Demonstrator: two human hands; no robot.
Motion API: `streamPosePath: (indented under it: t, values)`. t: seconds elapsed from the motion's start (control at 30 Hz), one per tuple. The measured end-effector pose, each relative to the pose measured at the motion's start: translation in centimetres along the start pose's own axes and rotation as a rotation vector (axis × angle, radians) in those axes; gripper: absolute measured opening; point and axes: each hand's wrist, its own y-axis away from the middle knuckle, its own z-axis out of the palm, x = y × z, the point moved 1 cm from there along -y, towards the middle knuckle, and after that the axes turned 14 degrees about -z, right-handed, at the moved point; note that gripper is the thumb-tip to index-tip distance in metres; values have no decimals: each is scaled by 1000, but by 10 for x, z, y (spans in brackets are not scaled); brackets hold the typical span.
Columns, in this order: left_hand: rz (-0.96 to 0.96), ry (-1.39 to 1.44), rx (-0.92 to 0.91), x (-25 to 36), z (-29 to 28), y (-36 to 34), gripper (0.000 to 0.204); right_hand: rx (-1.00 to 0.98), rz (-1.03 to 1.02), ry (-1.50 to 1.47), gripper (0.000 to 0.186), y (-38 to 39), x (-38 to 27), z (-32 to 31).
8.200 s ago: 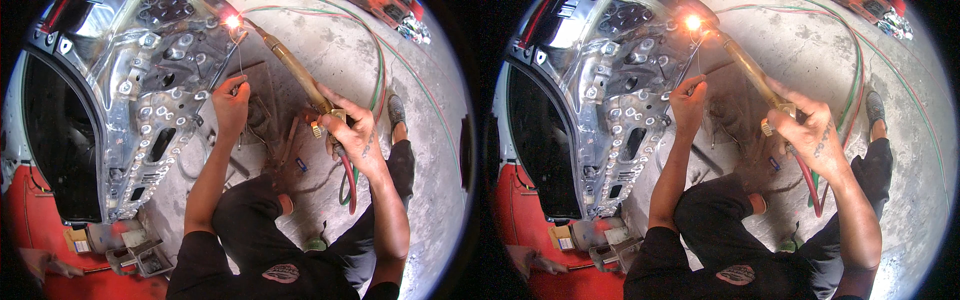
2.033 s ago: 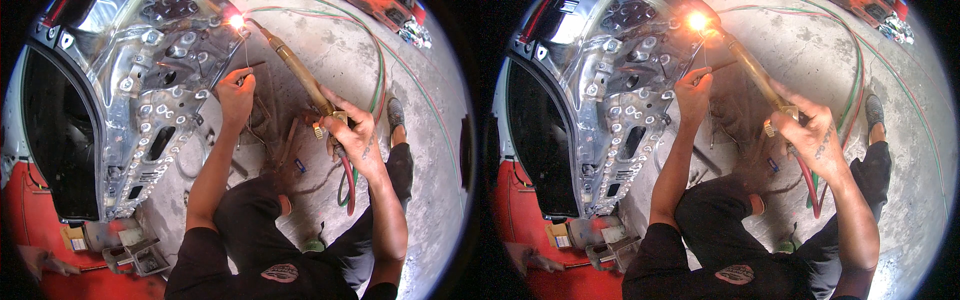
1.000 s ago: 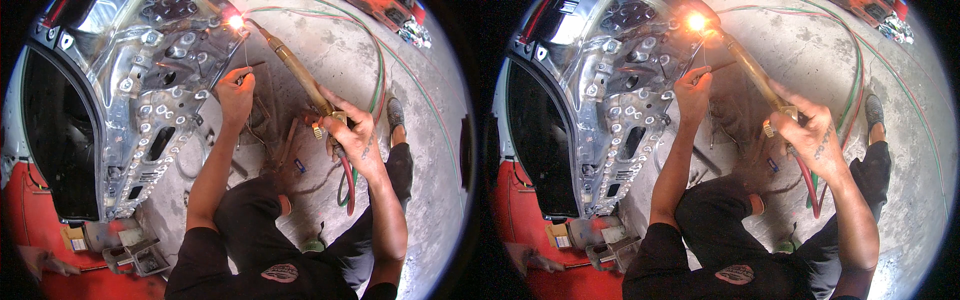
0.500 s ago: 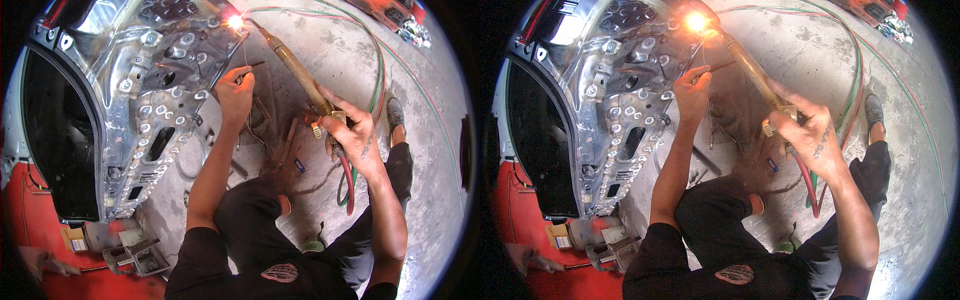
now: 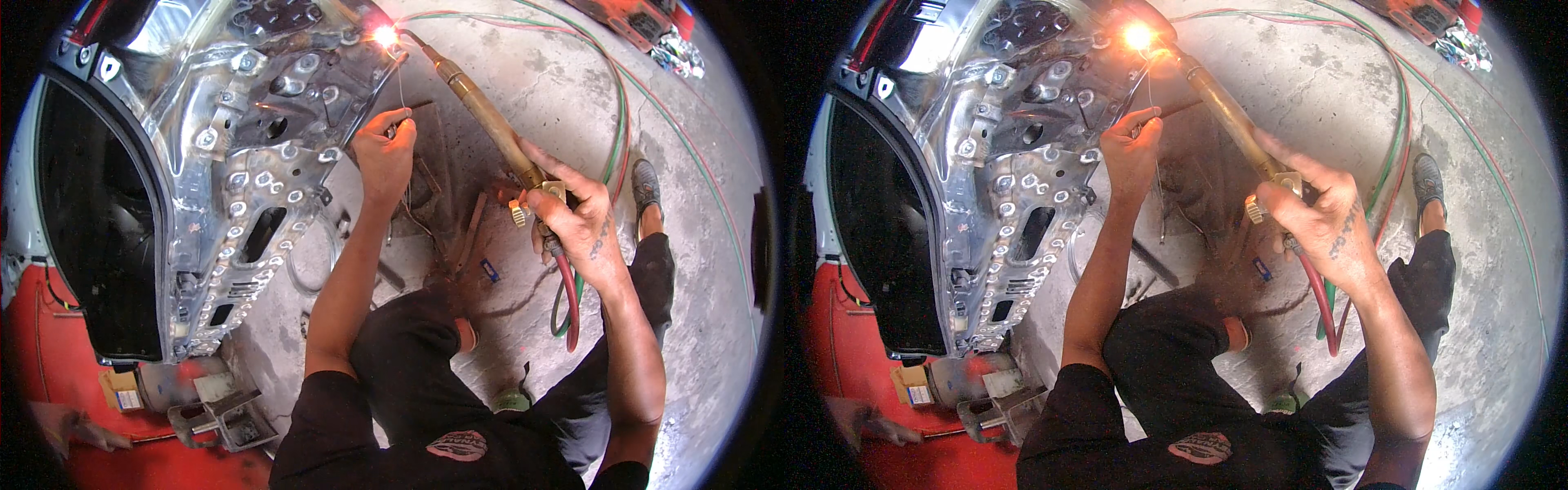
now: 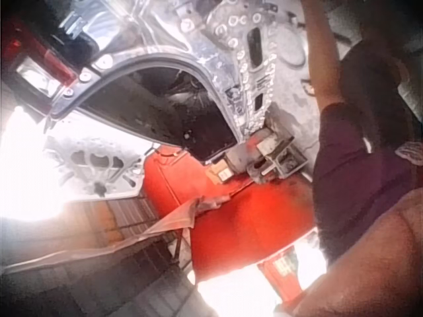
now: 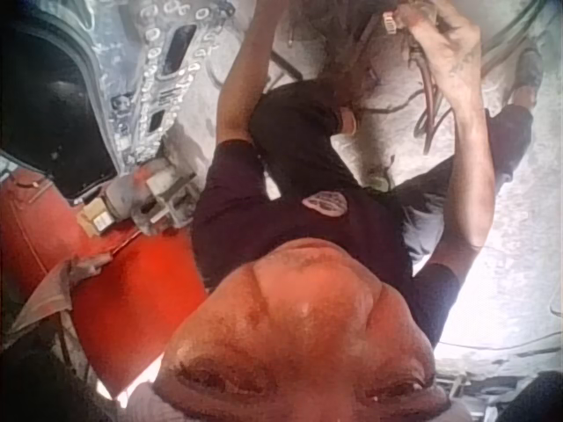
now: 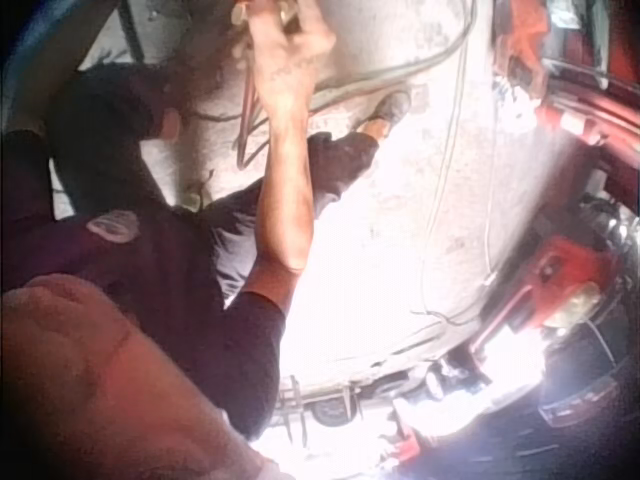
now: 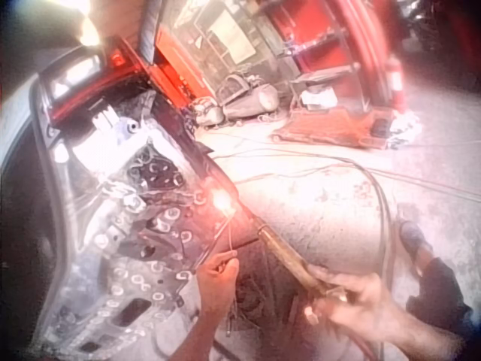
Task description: The person welds a metal car panel using a torch and filler wire, then scrubs the welded area using a wire brush.
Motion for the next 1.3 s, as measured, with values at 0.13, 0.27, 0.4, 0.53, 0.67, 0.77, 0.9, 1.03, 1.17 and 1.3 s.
streamPosePath:
  t: [0.13,0.27,0.4,0.53,0.67,0.77,0.9,1.03,1.17,1.3]
  values:
    - [26,-29,1,2,-1,1,24,-4,-4,9,51,0,-1,1]
    - [-29,-20,-26,2,-2,1,25,-8,-5,15,51,-1,-2,0]
    - [-33,-16,-21,4,1,1,24,-4,-21,6,51,0,0,1]
    - [42,-28,12,8,2,3,23,-5,-16,22,51,0,0,0]
    - [-10,-40,-19,7,0,3,25,-7,-1,29,52,0,-1,0]
    - [19,-24,-10,6,1,2,25,-11,4,24,53,0,-1,0]
    - [1,-31,-19,3,1,0,26,0,1,17,52,0,-1,1]
    - [-6,-19,-18,5,2,1,26,6,-15,21,51,0,2,0]
    - [-1,-30,-10,4,2,0,27,0,-2,23,51,0,0,0]
    - [22,-27,-4,3,2,-2,28,1,9,13,51,0,-1,1]
